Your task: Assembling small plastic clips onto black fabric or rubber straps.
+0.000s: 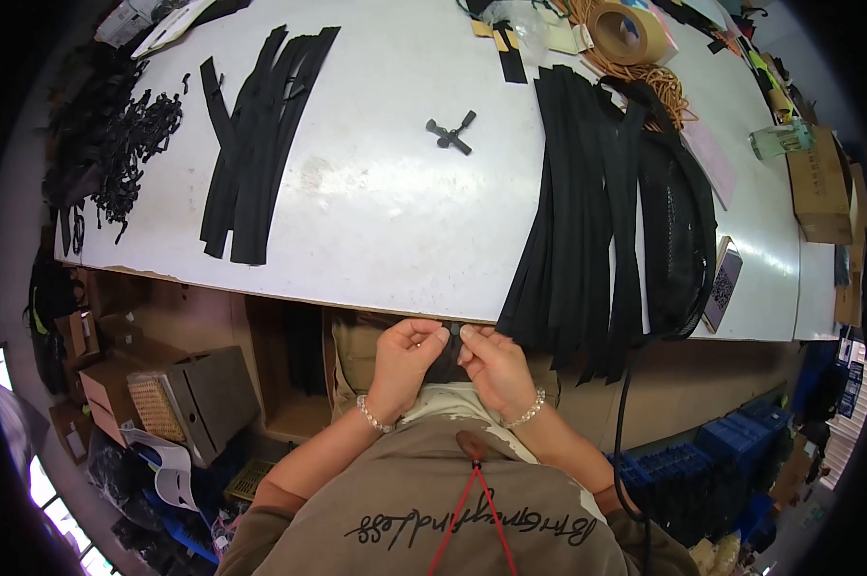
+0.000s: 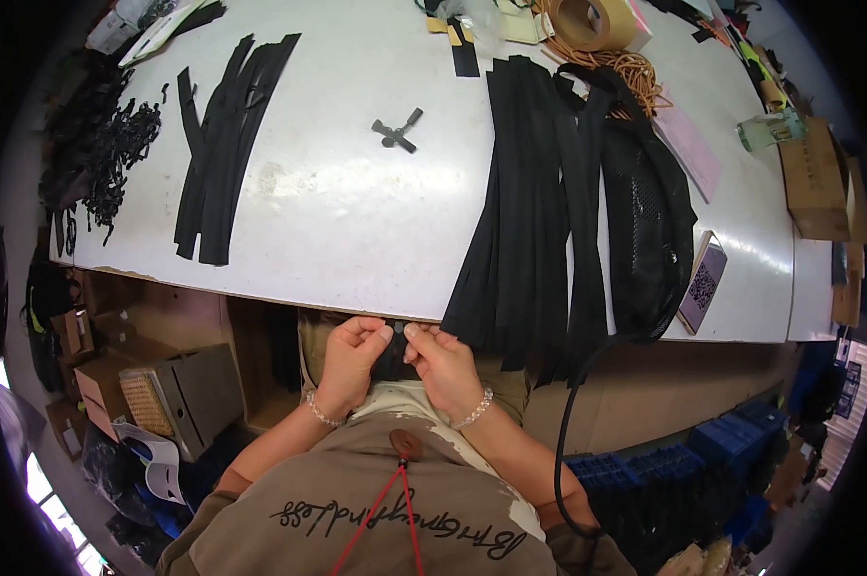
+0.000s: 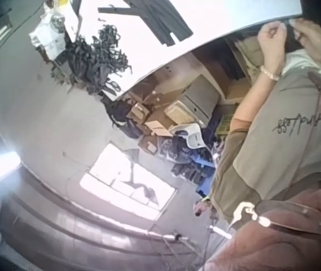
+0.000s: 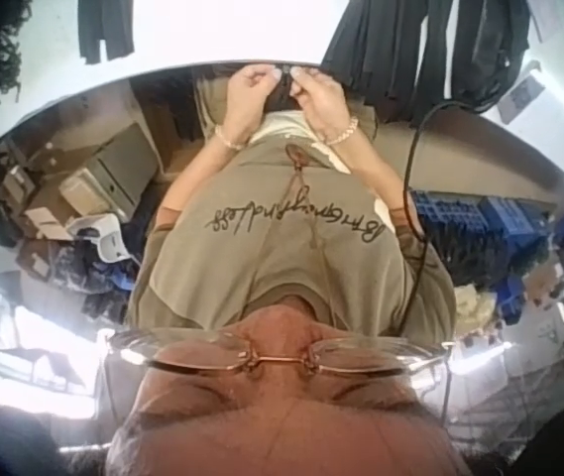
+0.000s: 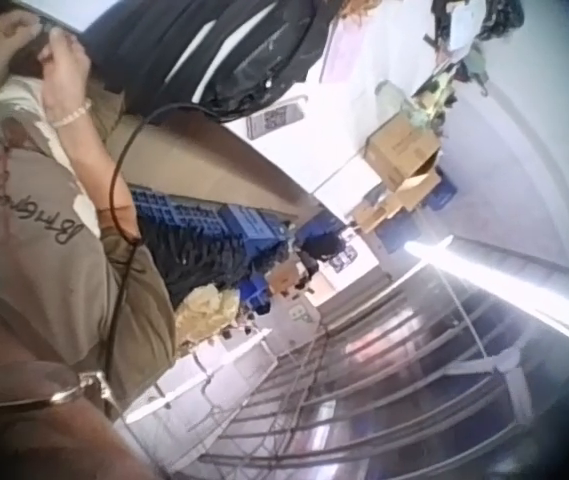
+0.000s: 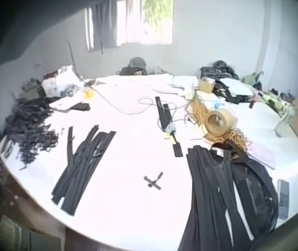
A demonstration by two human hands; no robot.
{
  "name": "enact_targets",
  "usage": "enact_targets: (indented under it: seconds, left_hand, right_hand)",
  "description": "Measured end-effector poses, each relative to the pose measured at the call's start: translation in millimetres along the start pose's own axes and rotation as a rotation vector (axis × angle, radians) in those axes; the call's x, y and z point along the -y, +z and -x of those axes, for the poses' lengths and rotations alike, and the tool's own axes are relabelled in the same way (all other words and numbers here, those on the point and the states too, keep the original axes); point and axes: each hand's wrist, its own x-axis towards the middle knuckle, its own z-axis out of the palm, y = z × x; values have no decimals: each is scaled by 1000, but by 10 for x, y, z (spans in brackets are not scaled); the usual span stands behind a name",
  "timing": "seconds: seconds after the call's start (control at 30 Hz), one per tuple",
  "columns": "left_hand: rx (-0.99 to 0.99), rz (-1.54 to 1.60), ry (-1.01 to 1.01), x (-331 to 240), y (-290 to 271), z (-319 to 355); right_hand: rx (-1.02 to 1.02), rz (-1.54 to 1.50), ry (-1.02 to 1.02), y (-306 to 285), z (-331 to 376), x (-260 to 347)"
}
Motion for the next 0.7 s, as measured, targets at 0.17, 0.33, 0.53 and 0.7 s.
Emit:
enact_targets:
  seconds: [0.17,0.33,0.53,0.7]
  left_hand:
    - [159,87,184,-100,-3,144]
    - [246,27,326,-142,-12,201]
    - [290,-28,458,-118,-19,186]
    - [308,-36,484,-115,-25,182]
  right_hand:
    - [113,73,-78,-30,102,11]
    - [224,166,-307,11,154,27]
    - [299,338,-560,26,175,58]
    - [299,390,-614,33,203,63]
